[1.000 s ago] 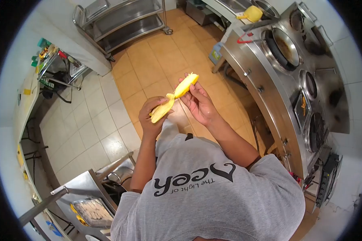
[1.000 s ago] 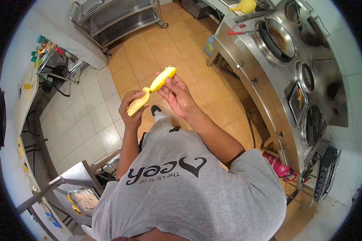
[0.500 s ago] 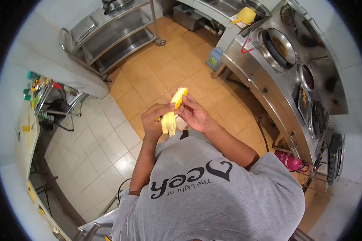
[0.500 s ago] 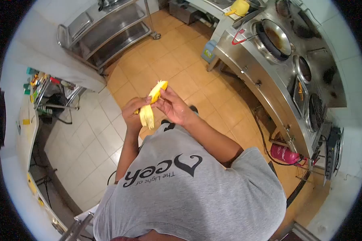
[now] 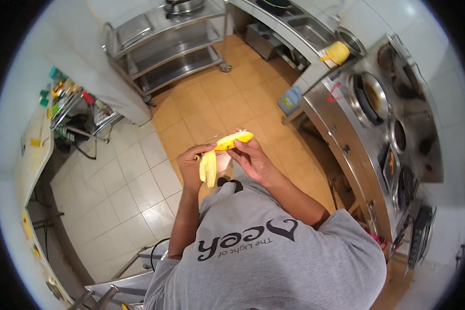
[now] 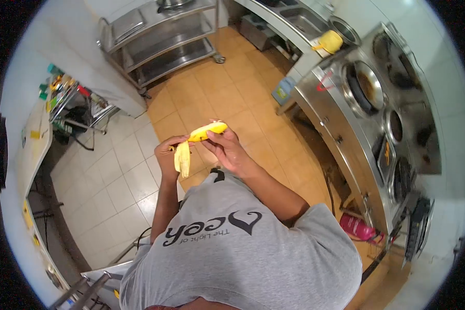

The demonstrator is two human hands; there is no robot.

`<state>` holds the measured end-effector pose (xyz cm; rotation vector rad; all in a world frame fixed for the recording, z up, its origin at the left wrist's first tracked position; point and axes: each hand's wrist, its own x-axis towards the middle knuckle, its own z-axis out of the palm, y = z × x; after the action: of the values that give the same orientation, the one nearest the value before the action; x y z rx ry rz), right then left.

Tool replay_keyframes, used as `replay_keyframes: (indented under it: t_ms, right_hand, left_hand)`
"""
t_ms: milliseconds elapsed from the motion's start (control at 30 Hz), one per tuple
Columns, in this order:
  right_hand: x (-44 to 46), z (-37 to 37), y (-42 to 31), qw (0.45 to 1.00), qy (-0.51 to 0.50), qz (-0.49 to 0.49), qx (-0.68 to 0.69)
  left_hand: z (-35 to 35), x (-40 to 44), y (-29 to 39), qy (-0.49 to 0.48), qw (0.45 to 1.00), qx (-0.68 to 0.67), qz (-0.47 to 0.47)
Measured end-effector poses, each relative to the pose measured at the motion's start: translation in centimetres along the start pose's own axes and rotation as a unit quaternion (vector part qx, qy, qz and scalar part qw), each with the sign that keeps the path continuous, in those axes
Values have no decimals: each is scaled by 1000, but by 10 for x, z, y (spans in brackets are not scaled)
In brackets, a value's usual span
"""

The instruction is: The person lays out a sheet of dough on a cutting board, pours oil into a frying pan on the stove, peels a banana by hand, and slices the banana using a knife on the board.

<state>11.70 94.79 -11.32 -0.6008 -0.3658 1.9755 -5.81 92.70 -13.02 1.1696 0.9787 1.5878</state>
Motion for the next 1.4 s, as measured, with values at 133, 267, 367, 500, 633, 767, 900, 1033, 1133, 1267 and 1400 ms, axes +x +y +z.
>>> replay_keyframes:
  t_ms: [133,267,367,500,633,767,900,1033,1133,1267,1400]
  right_hand:
    - [24,19,4,998,17,-8,-61]
    - [54,40,10,991,-6,32,-131]
    - [91,51,18,945,-118,74,-296]
    - [158,81,38,856,-264,218,-386]
    - [227,113,86,769,-381,352,-375]
    - [270,142,119,733,-419,401,-355]
    - [295,154,158,754,-389,483,-217]
    - [311,164,183,762,-384,508,-119]
    - [313,169,194,768,-372,514,-88]
    - [311,169,204,820,-317,474,-55]
    - [312,163,197,892,-229,389,-38]
  left_hand:
    - [-17,22,-1,60,998,24,-10]
    - [-49,39,-1,93,994,49,42]
    - [-84,50,22,80,969,207,110]
    - [-138,57,57,69,960,267,45]
    - [-187,72,79,63,909,401,94]
    - [-216,87,84,107,858,490,108]
    - [-217,96,87,260,807,520,104]
    - [-216,89,93,336,782,523,52]
    - [-216,81,92,363,779,505,82]
    - [-224,66,100,366,793,472,125]
    - [-233,47,102,343,835,376,208]
